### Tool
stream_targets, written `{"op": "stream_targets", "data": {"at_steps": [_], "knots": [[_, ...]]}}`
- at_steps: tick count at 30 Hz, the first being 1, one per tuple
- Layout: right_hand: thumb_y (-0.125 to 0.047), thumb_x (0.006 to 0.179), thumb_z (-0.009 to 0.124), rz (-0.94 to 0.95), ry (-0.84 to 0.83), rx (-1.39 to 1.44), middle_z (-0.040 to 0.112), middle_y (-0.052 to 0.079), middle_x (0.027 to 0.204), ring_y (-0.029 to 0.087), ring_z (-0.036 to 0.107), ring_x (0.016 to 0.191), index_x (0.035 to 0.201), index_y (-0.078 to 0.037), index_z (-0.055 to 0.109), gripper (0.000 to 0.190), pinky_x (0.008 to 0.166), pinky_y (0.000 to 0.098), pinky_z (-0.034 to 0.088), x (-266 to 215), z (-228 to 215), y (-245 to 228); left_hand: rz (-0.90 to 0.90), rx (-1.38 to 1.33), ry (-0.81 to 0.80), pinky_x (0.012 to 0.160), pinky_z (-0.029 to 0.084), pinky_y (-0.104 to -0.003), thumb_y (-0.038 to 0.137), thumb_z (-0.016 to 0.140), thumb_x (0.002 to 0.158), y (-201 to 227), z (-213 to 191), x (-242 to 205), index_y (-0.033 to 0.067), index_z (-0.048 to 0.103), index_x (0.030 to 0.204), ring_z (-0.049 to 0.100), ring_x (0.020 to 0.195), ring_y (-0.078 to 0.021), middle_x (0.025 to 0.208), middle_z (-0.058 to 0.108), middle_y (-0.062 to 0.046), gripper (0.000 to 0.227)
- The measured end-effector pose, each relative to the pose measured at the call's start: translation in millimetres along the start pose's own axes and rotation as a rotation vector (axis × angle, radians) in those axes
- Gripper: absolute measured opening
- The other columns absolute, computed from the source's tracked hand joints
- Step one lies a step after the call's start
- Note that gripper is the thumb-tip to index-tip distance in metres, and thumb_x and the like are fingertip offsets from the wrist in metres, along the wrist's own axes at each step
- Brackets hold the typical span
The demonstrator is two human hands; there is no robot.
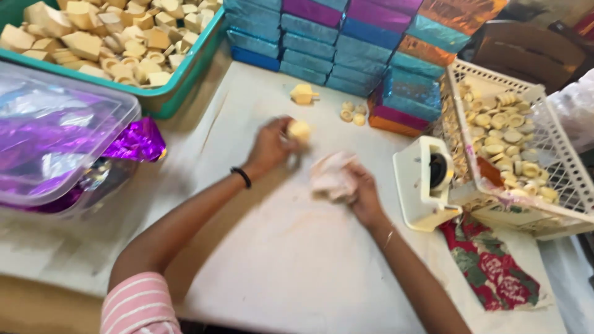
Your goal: The person wraps a small rectangular box in shiny blue paper and secures it with tape. They then pick up small wooden pieces from a green bin and wipe them with a white cloth on the table.
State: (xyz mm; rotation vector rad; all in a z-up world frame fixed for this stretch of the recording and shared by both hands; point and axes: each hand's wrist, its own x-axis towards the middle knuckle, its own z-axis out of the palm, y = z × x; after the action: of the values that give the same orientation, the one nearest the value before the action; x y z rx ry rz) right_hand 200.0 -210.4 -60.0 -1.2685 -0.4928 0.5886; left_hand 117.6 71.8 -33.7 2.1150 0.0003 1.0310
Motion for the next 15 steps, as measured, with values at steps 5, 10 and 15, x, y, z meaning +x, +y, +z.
{"op": "stream_targets", "data": {"at_steps": [5, 10, 15], "knots": [[-0.032, 0.106, 0.045, 0.078, 0.168, 0.613, 0.068, 0.005, 0.125, 0.019, 0.071, 0.108, 0.135, -0.012, 0.054, 0.037, 0.096, 0.039, 0.06, 21, -31, -3, -0.041, -0.118, -0.448, 0.091, 0.057, -0.039, 0.013, 0.074, 0.083, 88, -18, -53, 0.0042, 0.064, 0.128, 0.069, 0.102, -0.0328, 0.115, 0.069, -0.017, 0.047], [-0.013, 0.107, 0.055, -0.265, 0.23, 0.066, 0.069, 0.012, 0.127, 0.021, 0.068, 0.113, 0.131, 0.0, 0.065, 0.029, 0.104, 0.0414, 0.056, -7, 5, -24, -0.124, -0.227, -0.343, 0.089, 0.058, -0.034, 0.01, 0.074, 0.088, 97, -22, -75, 0.0034, 0.061, 0.129, 0.071, 0.102, -0.0266, 0.118, 0.07, -0.014, 0.044], [-0.001, 0.099, 0.057, -0.436, -0.078, -0.452, 0.065, 0.016, 0.138, 0.029, 0.062, 0.124, 0.123, 0.003, 0.07, 0.028, 0.105, 0.0387, 0.051, -50, 40, -15, -0.312, -0.395, -0.331, 0.088, 0.059, -0.03, 0.011, 0.075, 0.089, 68, -9, -90, 0.0015, 0.062, 0.131, 0.071, 0.1, -0.0153, 0.114, 0.072, -0.01, 0.045]]}}
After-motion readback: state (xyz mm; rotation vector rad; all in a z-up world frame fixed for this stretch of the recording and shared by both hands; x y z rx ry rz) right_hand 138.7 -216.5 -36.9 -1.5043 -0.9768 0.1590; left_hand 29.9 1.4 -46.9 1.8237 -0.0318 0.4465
